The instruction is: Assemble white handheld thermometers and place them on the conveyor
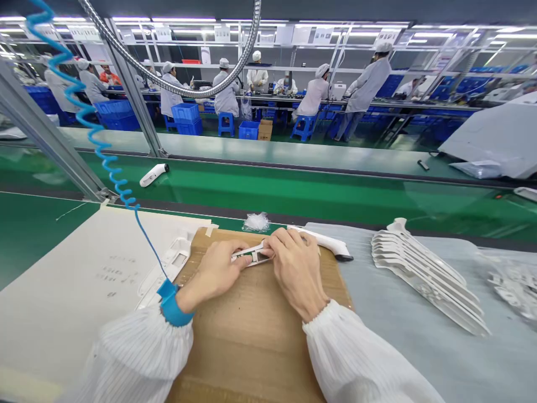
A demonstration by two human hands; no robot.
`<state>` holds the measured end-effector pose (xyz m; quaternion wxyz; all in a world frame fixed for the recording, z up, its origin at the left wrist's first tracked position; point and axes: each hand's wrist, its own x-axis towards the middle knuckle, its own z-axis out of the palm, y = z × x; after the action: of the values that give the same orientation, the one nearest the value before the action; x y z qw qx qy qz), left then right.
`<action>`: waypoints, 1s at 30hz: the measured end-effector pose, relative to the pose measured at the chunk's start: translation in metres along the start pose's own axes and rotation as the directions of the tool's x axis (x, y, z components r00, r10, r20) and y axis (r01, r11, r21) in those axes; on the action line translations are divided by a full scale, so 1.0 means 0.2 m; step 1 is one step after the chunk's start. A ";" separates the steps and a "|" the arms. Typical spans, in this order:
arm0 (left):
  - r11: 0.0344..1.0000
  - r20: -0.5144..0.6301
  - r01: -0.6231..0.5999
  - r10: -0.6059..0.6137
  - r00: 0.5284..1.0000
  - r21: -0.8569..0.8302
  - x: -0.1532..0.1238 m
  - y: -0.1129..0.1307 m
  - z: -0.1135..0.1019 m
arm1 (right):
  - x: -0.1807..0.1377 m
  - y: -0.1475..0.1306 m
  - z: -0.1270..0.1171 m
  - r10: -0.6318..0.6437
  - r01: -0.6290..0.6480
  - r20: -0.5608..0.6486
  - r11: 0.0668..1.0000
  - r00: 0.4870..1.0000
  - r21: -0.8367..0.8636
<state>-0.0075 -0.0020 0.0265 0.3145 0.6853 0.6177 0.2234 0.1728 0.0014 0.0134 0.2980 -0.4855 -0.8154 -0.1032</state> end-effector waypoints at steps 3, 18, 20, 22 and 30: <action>0.992 -0.031 0.097 -0.100 0.995 -0.084 0.03 -0.02 0.01 | 0.00 -0.01 -0.01 -0.037 0.028 0.101 0.996 0.994 0.089; 0.956 -0.285 0.121 -0.198 0.938 -0.266 0.10 -0.13 -0.01 | 0.16 0.16 0.13 0.260 -0.269 0.202 0.963 0.944 0.020; 0.946 -0.274 0.118 -0.204 0.940 -0.302 0.10 -0.13 -0.01 | 0.05 0.21 0.01 0.247 -0.255 0.149 0.966 0.958 0.039; 0.942 -0.269 0.110 -0.200 0.942 -0.318 0.09 -0.13 -0.01 | -0.08 0.34 -0.12 0.301 -0.302 0.083 0.953 0.950 0.002; 0.941 -0.213 0.108 -0.183 0.960 -0.321 0.07 -0.07 -0.01 | -0.55 0.84 -0.51 0.671 -0.546 0.015 0.616 0.741 -0.568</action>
<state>-0.0177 0.0128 0.0168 0.3560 0.5482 0.6582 0.3735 0.3934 -0.0402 0.0111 0.0746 -0.8047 -0.5670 -0.1594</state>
